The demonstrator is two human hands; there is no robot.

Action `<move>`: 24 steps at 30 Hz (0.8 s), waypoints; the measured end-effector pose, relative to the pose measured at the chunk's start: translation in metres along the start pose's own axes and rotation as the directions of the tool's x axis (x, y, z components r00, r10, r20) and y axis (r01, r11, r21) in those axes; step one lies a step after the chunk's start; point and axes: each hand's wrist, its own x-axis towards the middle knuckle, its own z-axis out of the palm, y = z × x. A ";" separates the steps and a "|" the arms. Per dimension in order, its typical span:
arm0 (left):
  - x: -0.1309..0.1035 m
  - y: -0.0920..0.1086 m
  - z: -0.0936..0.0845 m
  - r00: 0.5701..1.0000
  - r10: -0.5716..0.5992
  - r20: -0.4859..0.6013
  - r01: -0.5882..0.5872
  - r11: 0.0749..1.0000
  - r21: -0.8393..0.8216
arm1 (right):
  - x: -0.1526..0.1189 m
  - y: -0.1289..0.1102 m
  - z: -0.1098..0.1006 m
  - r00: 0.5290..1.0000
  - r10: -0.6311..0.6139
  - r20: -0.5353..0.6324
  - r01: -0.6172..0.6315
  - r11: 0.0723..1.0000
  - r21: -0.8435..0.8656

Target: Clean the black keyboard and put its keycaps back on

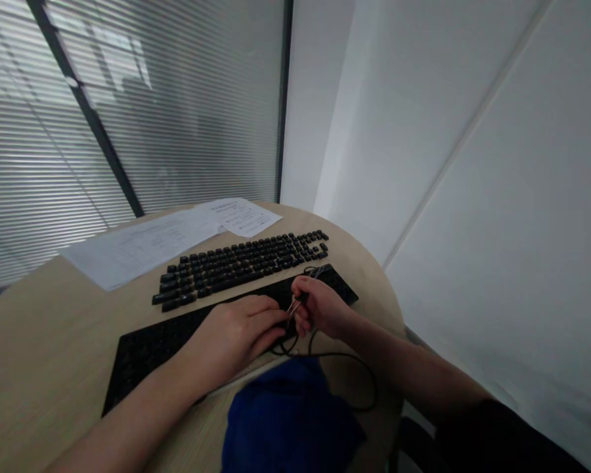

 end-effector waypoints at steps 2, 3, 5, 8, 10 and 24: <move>0.001 0.003 0.001 1.000 0.012 0.009 -0.012 1.000 -0.013 | -0.003 0.001 -0.001 1.000 0.006 0.004 -0.006 1.000 0.007; 0.001 0.004 0.001 1.000 0.017 0.009 -0.017 1.000 -0.015 | -0.004 0.001 0.000 1.000 0.008 0.007 -0.008 1.000 0.009; 0.002 0.005 0.001 1.000 0.021 -0.002 -0.021 1.000 -0.012 | -0.005 0.000 0.001 1.000 0.012 0.010 -0.012 1.000 0.019; 0.002 0.006 0.000 1.000 0.011 0.008 -0.011 1.000 -0.025 | -0.005 0.000 0.002 1.000 0.022 0.008 -0.022 0.999 0.043; 0.001 0.006 -0.001 1.000 -0.002 0.020 0.003 1.000 -0.030 | -0.005 0.001 0.002 1.000 0.027 0.001 -0.027 0.998 0.051; 0.000 0.010 -0.001 0.996 0.010 -0.090 -0.008 1.000 0.020 | -0.006 -0.004 -0.010 0.993 -0.058 -0.103 0.058 0.998 -0.004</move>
